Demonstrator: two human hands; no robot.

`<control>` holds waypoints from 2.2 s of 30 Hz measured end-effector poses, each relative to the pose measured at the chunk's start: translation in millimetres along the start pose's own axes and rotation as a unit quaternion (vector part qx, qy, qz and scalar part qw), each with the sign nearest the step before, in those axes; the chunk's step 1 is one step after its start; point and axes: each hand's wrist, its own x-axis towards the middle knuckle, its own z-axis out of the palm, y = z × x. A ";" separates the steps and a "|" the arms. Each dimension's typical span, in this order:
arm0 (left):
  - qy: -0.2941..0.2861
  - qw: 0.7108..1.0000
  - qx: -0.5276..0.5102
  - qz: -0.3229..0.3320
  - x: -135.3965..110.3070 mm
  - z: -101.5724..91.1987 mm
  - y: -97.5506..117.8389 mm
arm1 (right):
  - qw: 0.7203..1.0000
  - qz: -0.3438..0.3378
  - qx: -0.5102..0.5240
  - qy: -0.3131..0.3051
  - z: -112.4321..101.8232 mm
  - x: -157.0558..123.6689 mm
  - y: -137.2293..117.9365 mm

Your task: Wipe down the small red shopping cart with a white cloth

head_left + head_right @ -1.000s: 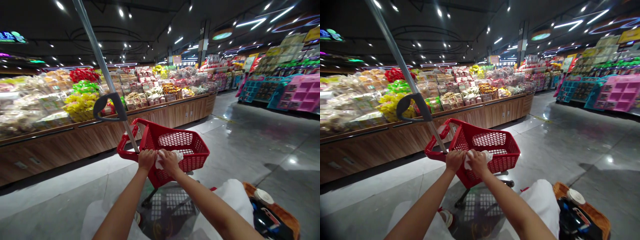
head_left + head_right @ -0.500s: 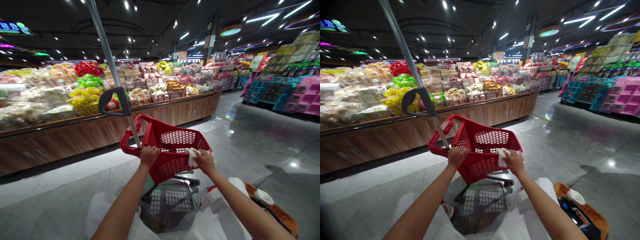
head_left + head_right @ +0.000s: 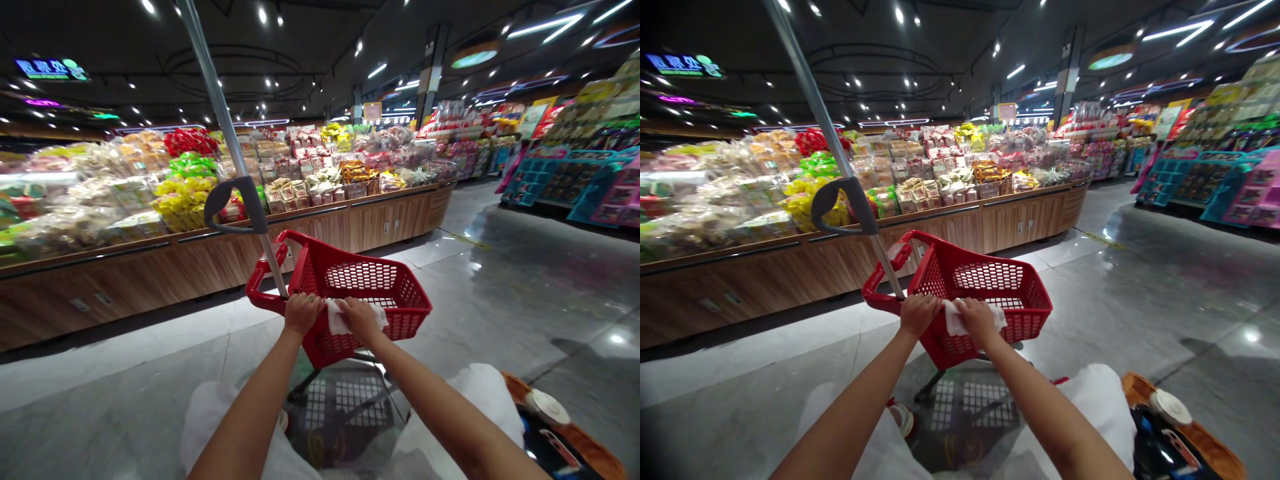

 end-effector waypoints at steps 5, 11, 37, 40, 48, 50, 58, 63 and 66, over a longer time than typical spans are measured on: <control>0.009 1.000 -0.015 -0.010 -3.4 -2.6 -2.5 | 0.999 0.011 -0.048 -0.015 -2.8 -39.6 63.8; 0.027 0.999 -0.014 -0.014 1.0 4.2 6.1 | 0.999 0.019 -0.024 0.037 2.2 -34.3 46.9; 0.019 1.000 -0.013 -0.004 6.8 9.5 16.3 | 0.999 0.008 0.007 0.044 3.4 6.0 -10.3; 0.011 1.000 -0.006 0.009 7.9 8.6 14.8 | 0.999 0.010 0.010 0.039 2.6 14.2 -20.6; 0.074 0.964 -0.045 0.251 -21.6 -21.6 -34.6 | 0.999 -0.026 -0.024 0.040 2.7 -24.7 50.8; 0.118 0.962 -0.058 0.238 -33.2 -34.9 -64.8 | 0.996 -0.021 -0.028 0.076 5.5 -37.1 69.1; 0.131 0.980 -0.142 -0.042 -5.5 -32.9 -102.3 | 0.981 -0.027 0.045 0.188 13.4 -10.8 16.6; 0.144 0.970 -0.170 -0.092 -1.9 -18.8 -79.0 | 0.954 -0.043 0.108 0.275 15.4 41.0 -68.1; 0.156 0.969 -0.170 -0.087 -4.3 -17.6 -77.3 | 0.939 -0.043 0.104 0.326 19.4 44.8 -83.2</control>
